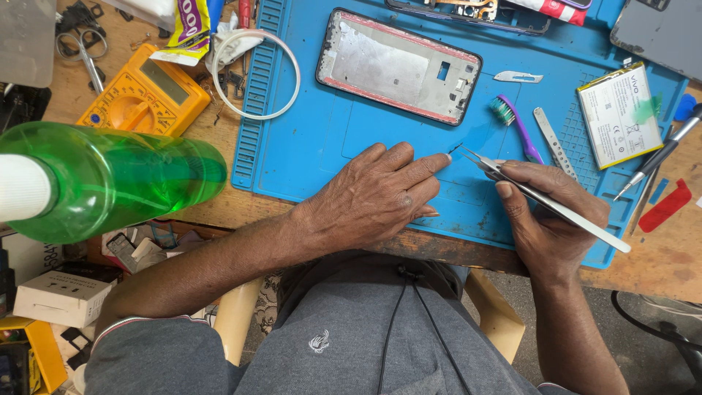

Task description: The person cleans a mobile phone frame using a brush and tweezers, applies adhesive from a tube to the inner edges of the frame, and presses the screen assembly onto the body to complete the repair.

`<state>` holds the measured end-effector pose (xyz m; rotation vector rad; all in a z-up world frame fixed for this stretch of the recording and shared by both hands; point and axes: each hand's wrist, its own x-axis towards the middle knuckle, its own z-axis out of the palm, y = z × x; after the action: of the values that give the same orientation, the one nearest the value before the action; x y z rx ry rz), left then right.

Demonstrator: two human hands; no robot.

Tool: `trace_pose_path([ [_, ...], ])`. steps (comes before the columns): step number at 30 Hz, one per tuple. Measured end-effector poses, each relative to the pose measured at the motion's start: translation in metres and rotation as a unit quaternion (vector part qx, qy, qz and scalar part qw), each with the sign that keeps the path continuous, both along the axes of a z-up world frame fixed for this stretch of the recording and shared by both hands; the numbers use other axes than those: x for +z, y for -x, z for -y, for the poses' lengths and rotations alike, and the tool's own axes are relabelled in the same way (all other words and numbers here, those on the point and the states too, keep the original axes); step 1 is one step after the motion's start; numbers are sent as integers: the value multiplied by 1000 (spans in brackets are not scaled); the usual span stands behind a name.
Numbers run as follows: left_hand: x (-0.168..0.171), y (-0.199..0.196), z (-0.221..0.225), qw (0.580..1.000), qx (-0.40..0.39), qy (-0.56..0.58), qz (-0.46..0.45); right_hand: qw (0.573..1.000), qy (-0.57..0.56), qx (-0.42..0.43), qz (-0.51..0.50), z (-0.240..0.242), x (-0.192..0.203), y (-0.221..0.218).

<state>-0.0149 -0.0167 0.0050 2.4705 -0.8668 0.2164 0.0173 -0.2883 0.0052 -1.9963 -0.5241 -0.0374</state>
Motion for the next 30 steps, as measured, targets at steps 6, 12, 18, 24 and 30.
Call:
trace_pose_path([
  [6, 0, 1, 0, 1000, -2, -4, 6, 1000, 12, -12, 10, 0, 0, 0],
  [12, -2, 1, 0, 1000, -1, -1, 10, 1000, 0, -9, 4, -3, 1, -1],
  [18, -1, 1, 1, 1000, 0, -9, 13, 1000, 12, -20, -5, -6, 5, 0],
  [24, 1, 1, 1, 1000, 1, -17, 15, 1000, 11, -15, -3, -3, 5, 0],
  [30, 1, 3, 1, 1000, 2, -13, 19, 1000, 8, -4, 7, 2, 1, 1],
])
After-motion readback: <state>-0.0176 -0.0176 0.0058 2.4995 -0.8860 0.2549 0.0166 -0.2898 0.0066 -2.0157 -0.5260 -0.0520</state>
